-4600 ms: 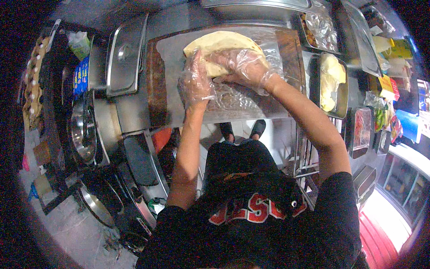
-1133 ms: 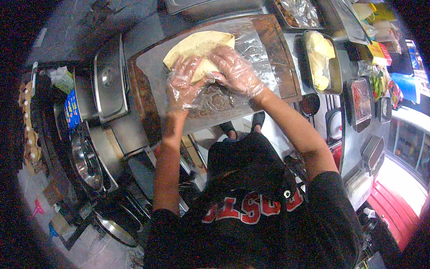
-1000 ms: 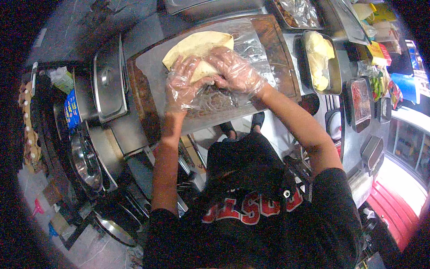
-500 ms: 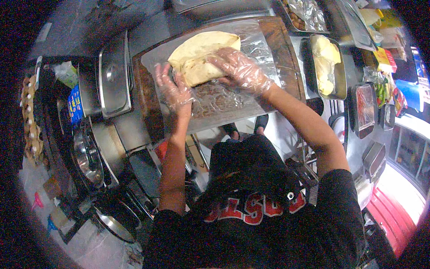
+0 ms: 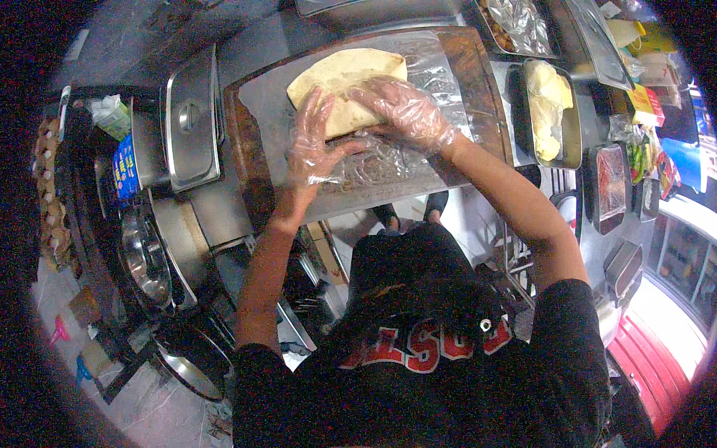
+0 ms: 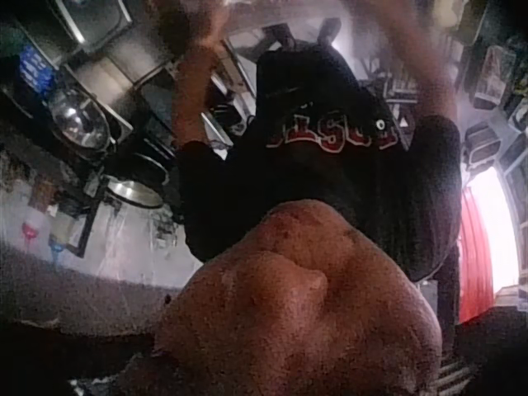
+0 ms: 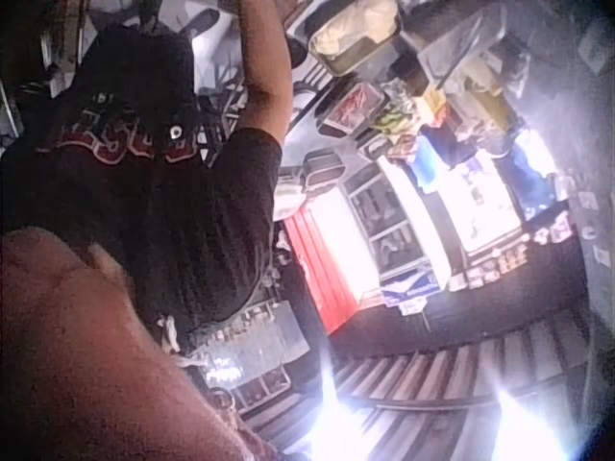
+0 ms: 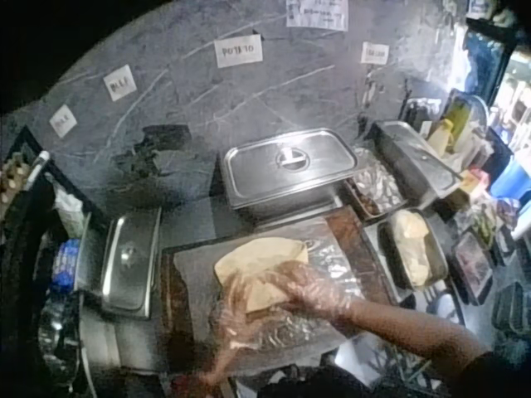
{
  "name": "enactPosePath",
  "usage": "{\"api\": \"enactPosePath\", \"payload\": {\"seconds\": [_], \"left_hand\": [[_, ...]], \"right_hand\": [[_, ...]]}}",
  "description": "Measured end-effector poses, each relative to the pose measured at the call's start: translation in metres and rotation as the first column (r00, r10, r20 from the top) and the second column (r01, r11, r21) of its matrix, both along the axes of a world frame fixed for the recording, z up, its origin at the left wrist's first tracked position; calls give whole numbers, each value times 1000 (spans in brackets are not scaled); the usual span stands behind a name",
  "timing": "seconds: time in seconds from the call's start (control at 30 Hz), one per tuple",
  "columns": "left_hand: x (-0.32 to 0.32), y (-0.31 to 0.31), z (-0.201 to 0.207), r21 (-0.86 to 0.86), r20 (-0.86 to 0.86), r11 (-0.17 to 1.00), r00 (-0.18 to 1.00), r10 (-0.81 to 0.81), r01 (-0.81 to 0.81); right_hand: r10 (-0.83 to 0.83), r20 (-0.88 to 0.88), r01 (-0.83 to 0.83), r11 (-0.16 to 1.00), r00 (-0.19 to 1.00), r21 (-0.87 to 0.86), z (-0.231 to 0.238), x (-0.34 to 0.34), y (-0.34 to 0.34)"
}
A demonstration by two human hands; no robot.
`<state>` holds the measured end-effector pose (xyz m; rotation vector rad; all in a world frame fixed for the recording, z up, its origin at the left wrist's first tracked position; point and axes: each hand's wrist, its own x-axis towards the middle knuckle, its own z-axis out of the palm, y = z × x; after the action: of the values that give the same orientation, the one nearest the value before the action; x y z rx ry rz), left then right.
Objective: The person places shredded vegetables and sliced cheese onto a tortilla laid on a cutting board, then folds and rolls the tortilla into a wrap. The person wears disposable gloves throughout the process.
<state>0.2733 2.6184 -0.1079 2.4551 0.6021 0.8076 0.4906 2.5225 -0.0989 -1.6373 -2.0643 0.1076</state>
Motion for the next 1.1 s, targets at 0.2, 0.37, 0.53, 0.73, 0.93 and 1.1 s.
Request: {"api": "enactPosePath", "payload": {"seconds": [0.2, 0.37, 0.53, 0.73, 0.93, 1.1], "left_hand": [[3, 14, -13, 139, -163, 990, 987, 12, 11], [7, 24, -11, 171, -220, 985, 975, 11, 28], [11, 44, 6, 125, -268, 986, 960, -75, 112], [28, 73, 33, -129, -368, 982, 913, -178, 139], [41, 91, 55, -280, -459, 952, 854, -243, 120], [45, 94, 59, -359, -517, 927, 805, -291, 104]], "right_hand": [[37, -32, -37, 999, 999, -20, 0, 5, 4], [7, -86, -18, 992, 996, -128, 12, 7, 7], [29, -147, -52, 987, 989, -155, 23, 15, 23], [-13, -182, -50, 941, 983, -334, 42, 25, 42], [-81, -131, 16, 900, 988, -436, 34, 31, 55], [165, -51, -171, 974, 985, -151, 32, 30, 54]]}}
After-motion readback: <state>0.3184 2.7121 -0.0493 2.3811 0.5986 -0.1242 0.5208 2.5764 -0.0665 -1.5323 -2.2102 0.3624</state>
